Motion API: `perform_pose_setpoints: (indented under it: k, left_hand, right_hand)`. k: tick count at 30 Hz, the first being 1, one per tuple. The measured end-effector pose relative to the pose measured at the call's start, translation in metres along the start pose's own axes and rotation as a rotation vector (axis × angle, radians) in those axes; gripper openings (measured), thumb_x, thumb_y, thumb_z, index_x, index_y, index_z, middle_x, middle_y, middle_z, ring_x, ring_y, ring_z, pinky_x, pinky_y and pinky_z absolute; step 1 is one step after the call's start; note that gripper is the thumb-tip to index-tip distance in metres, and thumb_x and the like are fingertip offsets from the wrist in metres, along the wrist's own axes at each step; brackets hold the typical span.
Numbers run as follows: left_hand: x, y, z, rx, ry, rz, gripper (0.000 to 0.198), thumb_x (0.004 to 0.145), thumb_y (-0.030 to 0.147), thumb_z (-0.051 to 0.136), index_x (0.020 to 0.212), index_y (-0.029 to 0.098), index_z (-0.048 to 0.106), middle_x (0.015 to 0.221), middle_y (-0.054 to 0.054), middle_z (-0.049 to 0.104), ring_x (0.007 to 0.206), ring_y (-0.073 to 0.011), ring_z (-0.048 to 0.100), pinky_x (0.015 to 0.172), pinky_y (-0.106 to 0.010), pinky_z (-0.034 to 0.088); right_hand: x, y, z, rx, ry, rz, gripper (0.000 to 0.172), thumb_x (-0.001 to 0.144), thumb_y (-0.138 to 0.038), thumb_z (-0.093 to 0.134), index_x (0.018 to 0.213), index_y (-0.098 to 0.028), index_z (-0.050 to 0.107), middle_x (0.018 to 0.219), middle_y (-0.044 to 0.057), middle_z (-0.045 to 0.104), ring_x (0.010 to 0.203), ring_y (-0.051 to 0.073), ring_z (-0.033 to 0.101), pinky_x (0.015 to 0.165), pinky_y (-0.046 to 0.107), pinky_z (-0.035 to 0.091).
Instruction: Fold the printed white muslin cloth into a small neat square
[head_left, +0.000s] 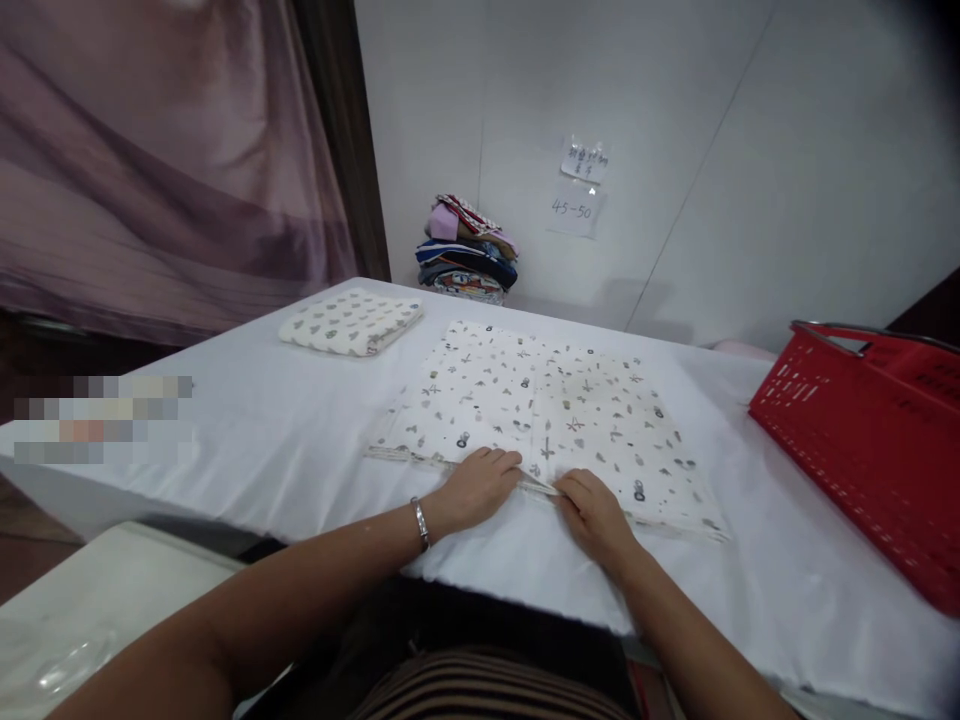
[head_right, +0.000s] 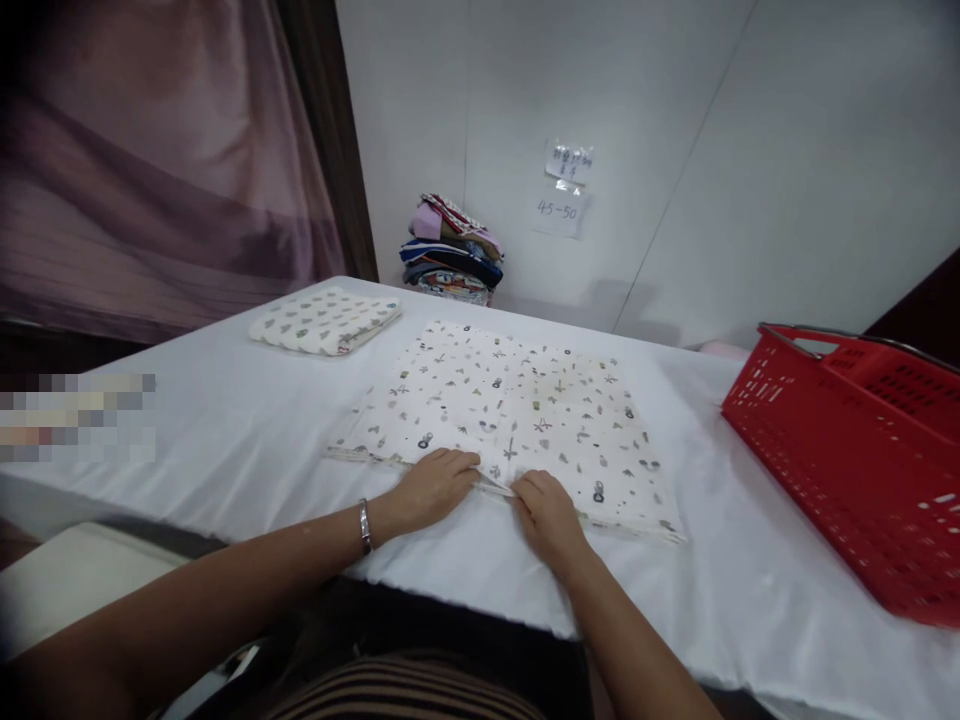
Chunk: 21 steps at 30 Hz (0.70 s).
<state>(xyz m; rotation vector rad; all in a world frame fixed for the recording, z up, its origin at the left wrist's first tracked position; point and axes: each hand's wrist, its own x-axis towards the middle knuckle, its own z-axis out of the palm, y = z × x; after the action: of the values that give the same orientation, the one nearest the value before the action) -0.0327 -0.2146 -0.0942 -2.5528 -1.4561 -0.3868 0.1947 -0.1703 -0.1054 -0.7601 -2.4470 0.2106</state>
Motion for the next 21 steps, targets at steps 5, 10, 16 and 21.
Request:
perform_pose_setpoints:
  k: [5,10,16,21]
  left_hand:
    - [0.0000,-0.0006,0.0001,0.036,0.010,-0.038,0.021,0.091,0.008,0.036,0.090,0.015,0.056,0.115,-0.006,0.056,0.097,-0.0196,0.050,0.080,-0.034,0.040]
    - [-0.0015,-0.0017,-0.0033,0.056,0.022,-0.023,0.020,0.090,0.007,0.039,0.086,0.015,0.057,0.112,-0.006,0.056,0.098,-0.0207,0.049,0.079,-0.034,0.040]
    - [-0.0046,-0.0046,-0.0060,0.070,0.057,0.037,0.018,0.092,0.011,0.041,0.085,0.016,0.057,0.107,-0.005,0.056,0.098,-0.0205,0.047,0.081,-0.034,0.038]
    - [-0.0042,-0.0073,-0.0077,0.067,0.088,0.086,0.015,0.091,0.011,0.043,0.089,0.017,0.057,0.101,-0.005,0.056,0.093,-0.0202,0.046,0.080,-0.033,0.037]
  right_hand:
    - [0.0007,-0.0014,-0.0016,-0.015,0.005,-0.017,0.018,0.091,-0.018,0.041,0.091,-0.019,0.059,0.086,0.007,0.059,0.081,0.020,0.052,0.071,0.033,0.046]
    - [0.0010,-0.0031,-0.0025,-0.042,-0.012,-0.030,0.019,0.091,-0.018,0.041,0.091,-0.018,0.060,0.085,0.008,0.059,0.080,0.020,0.052,0.070,0.033,0.045]
    - [0.0011,-0.0028,-0.0022,-0.120,-0.061,-0.060,0.020,0.090,-0.015,0.040,0.090,-0.017,0.060,0.086,0.008,0.059,0.080,0.020,0.051,0.070,0.033,0.043]
    - [0.0007,-0.0036,-0.0029,-0.160,-0.091,-0.054,0.019,0.090,-0.014,0.043,0.092,-0.017,0.061,0.086,0.008,0.058,0.080,0.020,0.050,0.070,0.033,0.041]
